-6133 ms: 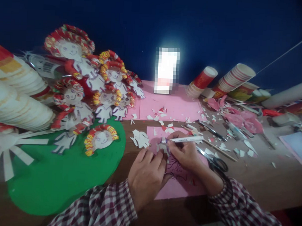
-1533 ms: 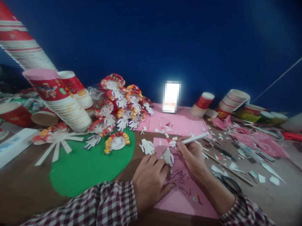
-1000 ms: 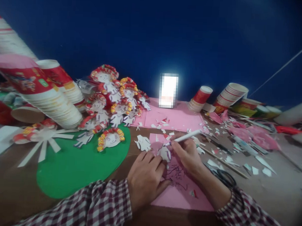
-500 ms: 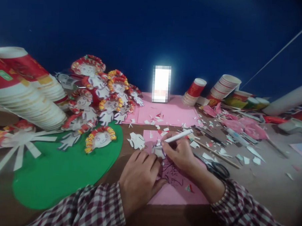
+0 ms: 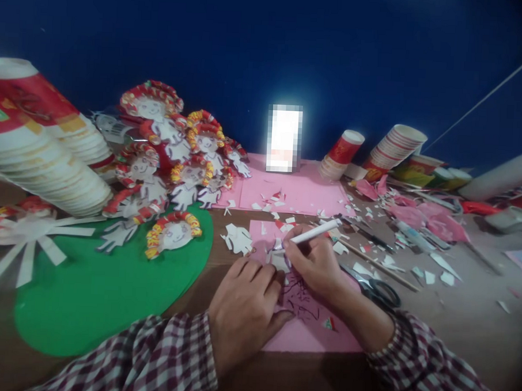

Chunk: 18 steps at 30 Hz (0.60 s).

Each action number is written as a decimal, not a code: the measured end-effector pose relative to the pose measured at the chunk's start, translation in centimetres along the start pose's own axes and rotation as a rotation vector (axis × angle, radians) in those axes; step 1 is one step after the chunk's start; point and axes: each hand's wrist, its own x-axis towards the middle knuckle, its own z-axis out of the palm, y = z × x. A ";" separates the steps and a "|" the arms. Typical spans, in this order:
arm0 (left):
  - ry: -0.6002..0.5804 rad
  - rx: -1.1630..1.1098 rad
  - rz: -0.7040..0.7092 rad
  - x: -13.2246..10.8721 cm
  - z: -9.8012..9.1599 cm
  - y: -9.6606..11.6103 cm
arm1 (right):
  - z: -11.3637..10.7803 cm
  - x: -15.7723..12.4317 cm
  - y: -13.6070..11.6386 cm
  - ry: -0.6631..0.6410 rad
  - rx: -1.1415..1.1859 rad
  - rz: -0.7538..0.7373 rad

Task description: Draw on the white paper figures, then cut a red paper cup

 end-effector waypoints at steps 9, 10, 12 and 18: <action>-0.015 0.010 -0.019 0.0 0.2 0.1 | -0.1 -0.2 -0.7 -0.047 -0.134 -0.024; -0.020 0.011 -0.016 0.0 0.2 0.1 | -0.1 -0.2 -0.7 -0.057 -0.131 -0.022; -0.030 0.011 -0.012 0.0 0.2 0.1 | -0.1 -0.3 -0.6 -0.071 -0.129 -0.020; -0.034 0.012 -0.017 -0.1 0.2 0.2 | -0.1 -0.2 -0.7 -0.080 -0.130 -0.020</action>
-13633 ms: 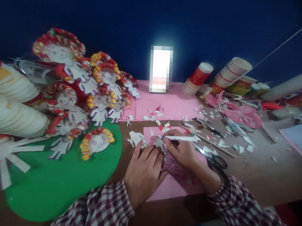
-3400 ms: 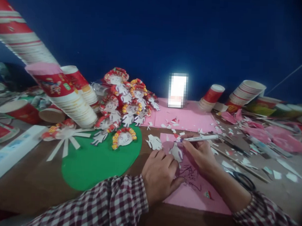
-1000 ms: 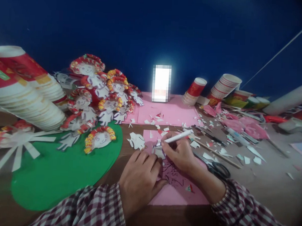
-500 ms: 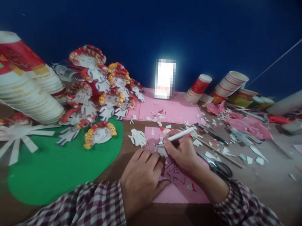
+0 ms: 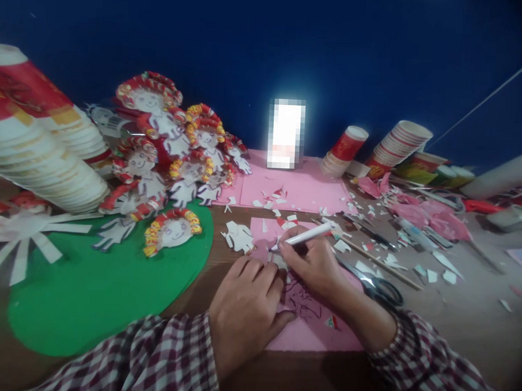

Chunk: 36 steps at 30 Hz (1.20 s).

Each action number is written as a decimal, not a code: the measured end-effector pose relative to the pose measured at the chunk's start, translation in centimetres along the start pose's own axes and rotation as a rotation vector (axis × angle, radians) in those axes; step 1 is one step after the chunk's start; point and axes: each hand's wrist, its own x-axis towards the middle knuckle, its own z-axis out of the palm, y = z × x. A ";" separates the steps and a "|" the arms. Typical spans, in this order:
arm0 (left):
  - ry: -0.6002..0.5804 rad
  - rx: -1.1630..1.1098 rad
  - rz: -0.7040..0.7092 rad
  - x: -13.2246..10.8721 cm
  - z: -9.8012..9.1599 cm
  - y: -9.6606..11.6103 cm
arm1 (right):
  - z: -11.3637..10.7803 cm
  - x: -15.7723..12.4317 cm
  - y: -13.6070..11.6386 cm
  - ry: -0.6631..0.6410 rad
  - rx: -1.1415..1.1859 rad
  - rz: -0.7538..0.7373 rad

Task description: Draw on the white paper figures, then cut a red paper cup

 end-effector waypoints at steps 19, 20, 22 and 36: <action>0.012 0.032 0.014 0.0 0.1 0.0 | -0.1 0.0 0.3 -0.031 -0.136 -0.057; 0.011 0.031 0.014 0.0 0.1 0.0 | -0.1 0.0 0.3 -0.034 -0.131 -0.054; 0.009 0.029 0.011 0.0 0.2 0.0 | -0.1 0.1 0.2 -0.033 -0.099 -0.041; 0.017 0.031 0.011 -0.2 0.1 0.0 | 0.0 0.1 0.2 -0.033 -0.106 -0.057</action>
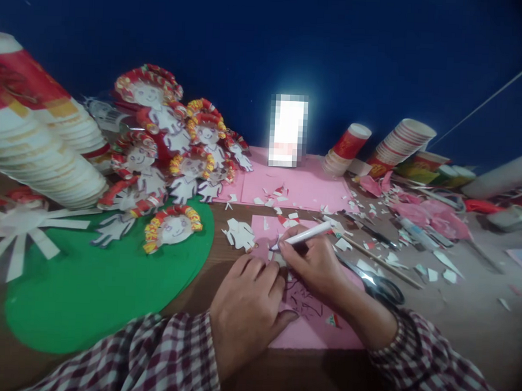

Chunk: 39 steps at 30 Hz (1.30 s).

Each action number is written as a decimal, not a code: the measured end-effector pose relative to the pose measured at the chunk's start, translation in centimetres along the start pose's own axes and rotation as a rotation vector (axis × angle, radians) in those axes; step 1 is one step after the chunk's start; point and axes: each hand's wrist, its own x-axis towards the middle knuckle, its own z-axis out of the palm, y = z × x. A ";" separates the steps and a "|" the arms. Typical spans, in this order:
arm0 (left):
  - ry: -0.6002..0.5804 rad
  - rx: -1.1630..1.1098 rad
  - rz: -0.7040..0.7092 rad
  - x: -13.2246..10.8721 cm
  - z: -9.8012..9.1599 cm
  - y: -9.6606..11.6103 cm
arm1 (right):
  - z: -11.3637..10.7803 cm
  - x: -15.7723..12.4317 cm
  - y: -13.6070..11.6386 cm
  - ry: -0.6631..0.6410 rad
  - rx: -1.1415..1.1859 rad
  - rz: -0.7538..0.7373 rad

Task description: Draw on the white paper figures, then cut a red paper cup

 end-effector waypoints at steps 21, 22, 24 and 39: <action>0.010 0.005 -0.009 -0.2 0.2 0.2 | 0.0 -0.2 0.1 -0.059 0.044 0.018; 0.006 0.005 -0.010 -0.2 0.1 0.2 | 0.1 -0.1 0.2 -0.048 0.075 0.030; 0.003 0.007 -0.009 -0.2 0.1 0.2 | 0.2 -0.1 0.3 -0.010 0.127 0.059; 0.024 0.024 -0.006 -0.4 0.3 0.4 | 0.0 0.0 0.1 -0.029 0.000 0.000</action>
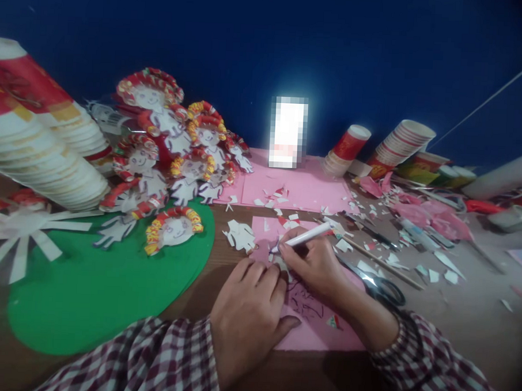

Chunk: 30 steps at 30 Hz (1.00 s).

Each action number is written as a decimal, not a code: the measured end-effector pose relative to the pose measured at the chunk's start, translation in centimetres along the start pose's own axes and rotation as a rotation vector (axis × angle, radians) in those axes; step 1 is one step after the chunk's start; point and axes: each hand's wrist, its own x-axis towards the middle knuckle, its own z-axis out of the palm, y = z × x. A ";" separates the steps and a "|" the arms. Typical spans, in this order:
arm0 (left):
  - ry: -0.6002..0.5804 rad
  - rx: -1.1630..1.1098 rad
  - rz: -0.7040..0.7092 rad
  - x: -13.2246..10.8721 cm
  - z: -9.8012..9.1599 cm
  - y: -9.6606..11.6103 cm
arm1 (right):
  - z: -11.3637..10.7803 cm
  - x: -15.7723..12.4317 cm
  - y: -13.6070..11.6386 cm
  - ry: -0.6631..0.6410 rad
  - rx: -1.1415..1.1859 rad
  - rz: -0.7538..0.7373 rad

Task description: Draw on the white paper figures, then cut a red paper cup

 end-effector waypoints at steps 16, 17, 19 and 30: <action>-0.018 -0.004 -0.018 0.1 -0.1 0.1 | -0.1 -0.2 0.0 -0.026 -0.089 -0.021; -0.017 -0.006 -0.019 0.1 -0.1 0.1 | -0.1 -0.2 0.0 -0.024 -0.091 -0.020; -0.011 -0.008 -0.015 0.1 -0.1 0.1 | 0.0 -0.2 0.0 -0.020 -0.091 -0.014; 0.000 -0.014 -0.016 0.0 -0.1 0.2 | 0.1 -0.3 0.1 -0.026 -0.062 -0.021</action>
